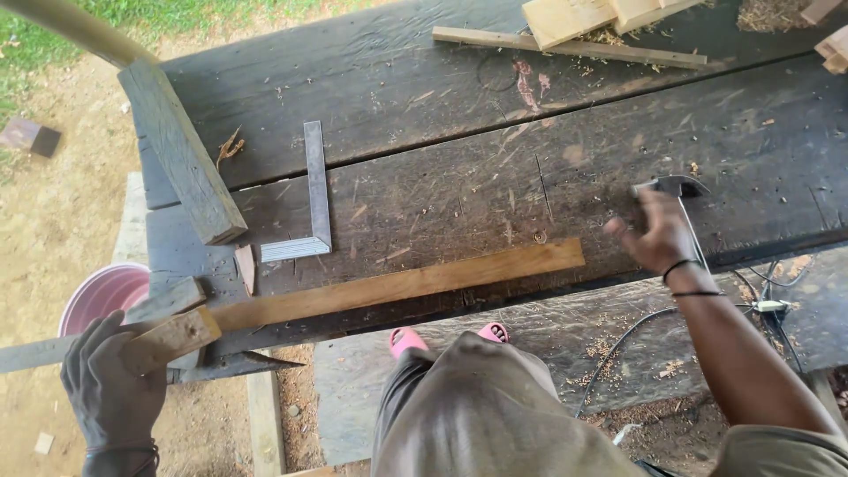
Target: The person hammers nails into a wooden frame on a workbench, then fits and presses a decorative wood piece into the frame's panel groove, repositions the frame, and walks around the workshop picking up scrap wood and a pencil from the floor.
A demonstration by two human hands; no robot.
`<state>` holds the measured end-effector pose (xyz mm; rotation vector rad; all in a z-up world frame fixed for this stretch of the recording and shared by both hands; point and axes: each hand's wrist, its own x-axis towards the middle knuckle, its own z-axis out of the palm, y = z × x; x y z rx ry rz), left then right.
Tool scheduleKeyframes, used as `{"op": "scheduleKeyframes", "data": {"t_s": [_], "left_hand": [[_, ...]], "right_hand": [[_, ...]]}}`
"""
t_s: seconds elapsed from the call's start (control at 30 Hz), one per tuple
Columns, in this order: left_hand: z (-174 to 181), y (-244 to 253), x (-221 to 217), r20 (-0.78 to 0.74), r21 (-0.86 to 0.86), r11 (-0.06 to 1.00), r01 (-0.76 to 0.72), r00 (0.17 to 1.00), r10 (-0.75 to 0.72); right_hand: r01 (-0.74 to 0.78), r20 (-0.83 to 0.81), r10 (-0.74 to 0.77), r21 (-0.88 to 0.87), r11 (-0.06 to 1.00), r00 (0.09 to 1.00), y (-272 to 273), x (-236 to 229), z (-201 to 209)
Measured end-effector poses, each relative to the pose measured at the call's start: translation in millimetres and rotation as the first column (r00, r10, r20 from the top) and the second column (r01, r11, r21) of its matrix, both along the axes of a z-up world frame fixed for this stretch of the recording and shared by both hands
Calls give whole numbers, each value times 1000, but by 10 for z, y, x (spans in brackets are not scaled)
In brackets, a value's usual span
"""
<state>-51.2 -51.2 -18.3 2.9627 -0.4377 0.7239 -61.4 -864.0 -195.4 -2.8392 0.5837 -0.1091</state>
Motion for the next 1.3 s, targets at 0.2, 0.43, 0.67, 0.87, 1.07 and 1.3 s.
{"op": "scheduleKeyframes", "data": {"t_s": [0.2, 0.43, 0.67, 0.87, 1.07, 1.3], "left_hand": [[316, -57, 283, -149, -59, 998, 39, 988, -48], [-10, 199, 680, -324, -198, 980, 6, 943, -72], [-34, -814, 1581, -384, -175, 984, 38, 918, -104], [101, -2307, 2223, -285, -315, 902, 294, 878, -385], [719, -3671, 1905, -196, -323, 889, 325, 896, -399], [832, -5161, 1599, -2, -388, 832, 395, 903, -429]], "right_hand": [[-666, 403, 533, 514, 541, 744, 1553, -3, -251], [-371, 367, 83, 852, 370, 926, 1704, -73, -1320], [147, 64, -269, 707, 692, 961, 649, -33, -551], [363, -5, -451, 600, 713, 893, -745, -282, -493], [44, 487, -456, 647, 762, 745, -2228, -270, -672], [-304, 556, -561, 822, 483, 614, -2962, 773, 106]]}}
